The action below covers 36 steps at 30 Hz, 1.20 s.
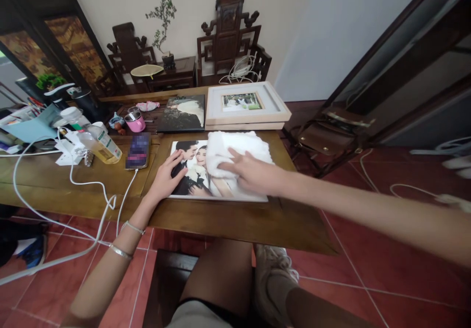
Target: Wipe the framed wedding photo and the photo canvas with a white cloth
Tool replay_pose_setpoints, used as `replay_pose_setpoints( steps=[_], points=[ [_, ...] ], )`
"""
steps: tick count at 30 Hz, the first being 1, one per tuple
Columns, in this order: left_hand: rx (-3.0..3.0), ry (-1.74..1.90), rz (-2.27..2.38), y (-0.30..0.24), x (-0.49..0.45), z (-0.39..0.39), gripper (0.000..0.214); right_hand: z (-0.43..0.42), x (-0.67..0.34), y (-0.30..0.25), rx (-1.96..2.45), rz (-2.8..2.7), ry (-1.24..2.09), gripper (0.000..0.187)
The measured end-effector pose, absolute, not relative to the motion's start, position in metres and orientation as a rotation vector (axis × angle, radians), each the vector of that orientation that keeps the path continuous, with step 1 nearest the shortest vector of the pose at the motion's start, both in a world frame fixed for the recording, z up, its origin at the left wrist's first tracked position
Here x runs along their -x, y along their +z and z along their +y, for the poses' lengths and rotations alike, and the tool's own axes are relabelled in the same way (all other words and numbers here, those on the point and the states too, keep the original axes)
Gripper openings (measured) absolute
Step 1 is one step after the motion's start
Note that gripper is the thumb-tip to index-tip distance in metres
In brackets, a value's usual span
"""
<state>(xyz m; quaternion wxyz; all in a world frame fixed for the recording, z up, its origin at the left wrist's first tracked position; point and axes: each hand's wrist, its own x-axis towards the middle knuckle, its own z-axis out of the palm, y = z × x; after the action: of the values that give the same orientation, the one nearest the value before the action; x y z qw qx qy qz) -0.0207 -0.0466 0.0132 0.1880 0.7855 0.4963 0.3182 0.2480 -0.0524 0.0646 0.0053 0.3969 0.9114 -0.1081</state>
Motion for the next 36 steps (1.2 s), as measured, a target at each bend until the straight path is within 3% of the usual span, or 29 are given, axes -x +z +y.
replay_pose_setpoints(
  steps=[6, 10, 14, 20, 24, 30, 36],
  points=[
    [-2.213, 0.888, 1.401, 0.012, 0.021, -0.047, 0.048, -0.141, -0.257, 0.048, -1.068, 2.946, -0.365, 0.073],
    [-2.239, 0.880, 1.388, 0.011, 0.021, -0.046, 0.047, -0.157, -0.254, 0.051, -0.988, 2.946, -0.416, 0.069],
    [-2.251, 0.864, 1.383, 0.010, 0.022, -0.045, 0.051, -0.114, -0.251, 0.062, -1.013, 2.921, -0.463, 0.068],
    [-2.254, 0.873, 1.377, 0.009, 0.023, -0.045, 0.049, -0.006, -0.262, 0.059, -1.073, 2.954, -0.290, 0.068],
    [-2.241, 0.884, 1.373, 0.010, 0.023, -0.045, 0.049, 0.022, -0.259, 0.060, -1.125, 2.923, -0.231, 0.068],
    [-2.230, 0.907, 1.368, 0.008, 0.022, -0.044, 0.045, -0.048, -0.235, 0.069, -1.222, 2.825, -0.327, 0.066],
    [-2.250, 0.903, 1.368, 0.006, 0.023, -0.043, 0.043, -0.135, -0.215, 0.086, -0.930, 2.709, -0.503, 0.067]
  ],
)
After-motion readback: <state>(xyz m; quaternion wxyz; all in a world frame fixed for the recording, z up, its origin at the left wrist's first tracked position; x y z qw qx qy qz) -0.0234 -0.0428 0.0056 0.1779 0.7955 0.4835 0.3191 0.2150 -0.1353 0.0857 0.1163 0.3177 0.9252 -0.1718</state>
